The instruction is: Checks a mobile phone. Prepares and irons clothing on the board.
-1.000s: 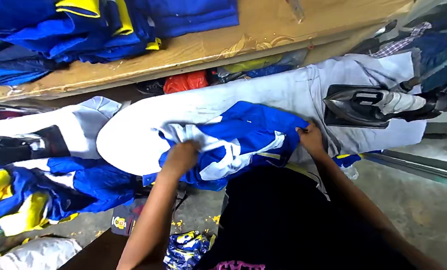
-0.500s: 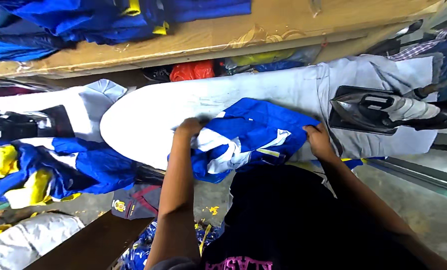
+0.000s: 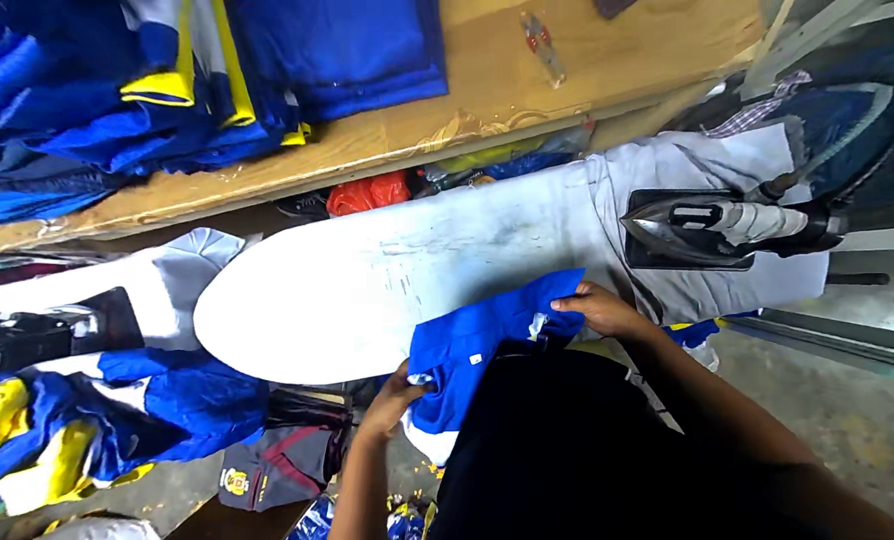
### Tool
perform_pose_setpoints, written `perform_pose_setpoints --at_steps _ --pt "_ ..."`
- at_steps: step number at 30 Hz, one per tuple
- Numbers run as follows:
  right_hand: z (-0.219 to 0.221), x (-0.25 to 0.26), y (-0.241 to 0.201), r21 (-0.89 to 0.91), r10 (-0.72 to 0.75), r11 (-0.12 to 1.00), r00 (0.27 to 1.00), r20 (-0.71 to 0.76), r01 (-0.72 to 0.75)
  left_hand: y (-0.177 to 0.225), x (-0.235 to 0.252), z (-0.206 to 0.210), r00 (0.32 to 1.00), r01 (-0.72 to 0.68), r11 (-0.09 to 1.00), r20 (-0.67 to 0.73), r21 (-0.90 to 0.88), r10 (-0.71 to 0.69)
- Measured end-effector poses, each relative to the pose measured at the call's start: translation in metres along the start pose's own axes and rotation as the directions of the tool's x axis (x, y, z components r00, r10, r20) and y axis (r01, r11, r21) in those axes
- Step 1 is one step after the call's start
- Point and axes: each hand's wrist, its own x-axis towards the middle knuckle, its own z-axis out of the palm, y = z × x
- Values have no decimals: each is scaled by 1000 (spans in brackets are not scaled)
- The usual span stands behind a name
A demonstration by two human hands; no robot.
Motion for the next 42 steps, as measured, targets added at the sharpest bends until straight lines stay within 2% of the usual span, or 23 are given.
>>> perform_pose_setpoints --at_steps 2,4,6,8,9,10,12,15,17,18,19,20,22,23,25,28,30,31,33,35,37,39,42 --pt "13 -7 -9 -86 43 996 996 72 -37 14 -13 -45 964 -42 898 -218 437 152" --pt "35 -19 -17 -134 56 991 979 197 -29 44 -30 -90 837 0 806 -441 592 325" --pt "64 -31 -31 -156 -39 983 945 325 94 80 -34 -127 617 -66 792 -598 607 511" --pt "86 -43 -48 -157 -249 935 906 343 317 106 -12 -158 369 -223 681 -586 698 721" --pt "90 -47 -53 -163 -373 889 884 282 427 127 2 -154 318 -273 619 -538 736 780" --pt "87 -48 -57 -184 -467 848 865 186 497 153 14 -135 345 -302 592 -493 748 799" --pt "68 -45 -59 -271 -513 832 857 -48 483 190 49 -90 490 -325 595 -407 735 771" --pt "14 -20 -42 -462 -342 872 878 -336 162 178 131 -63 673 -277 560 -258 781 693" --pt "-19 2 -21 -553 -206 830 878 -431 -77 162 160 -33 804 -161 592 -242 790 543" --pt "-28 7 -13 -611 -192 775 862 -469 -160 156 165 -13 831 -116 603 -255 789 494" --pt "-31 7 -6 -681 -243 702 830 -502 -207 150 164 8 822 -109 607 -272 787 500" --pt "-28 4 1 -768 -379 612 781 -496 -190 142 159 28 786 -139 597 -278 790 552" --pt "-19 2 23 -914 -685 405 656 -316 -17 126 149 66 697 -258 543 -235 799 677" --pt "-13 4 32 -945 -745 319 634 -207 67 115 150 82 661 -305 493 -192 815 725" --pt "-1 17 63 -971 -790 159 613 -17 177 89 166 102 634 -319 407 -126 856 763" --pt "-3 45 103 -986 -722 11 683 108 168 52 207 101 648 -198 332 -131 923 750" --pt "-5 53 103 -988 -685 -19 718 125 155 47 219 98 637 -165 314 -142 935 757" --pt "-4 51 94 -986 -632 6 764 126 167 48 220 98 642 -155 314 -147 937 753" --pt "-5 32 54 -958 -427 188 897 119 217 48 219 98 649 -146 315 -150 938 746" --pt "-19 5 5 -909 -385 348 919 86 231 47 221 99 634 -149 315 -154 937 758" --pt "-49 -30 -45 -939 -473 304 881 -1 162 47 222 98 631 -151 321 -158 935 759" --pt "-93 -60 -87 -978 -518 207 849 -105 5 49 221 98 649 -152 335 -162 930 743" --pt "-151 -75 -121 -980 -375 131 908 -187 -148 53 216 104 664 -156 355 -168 922 729"
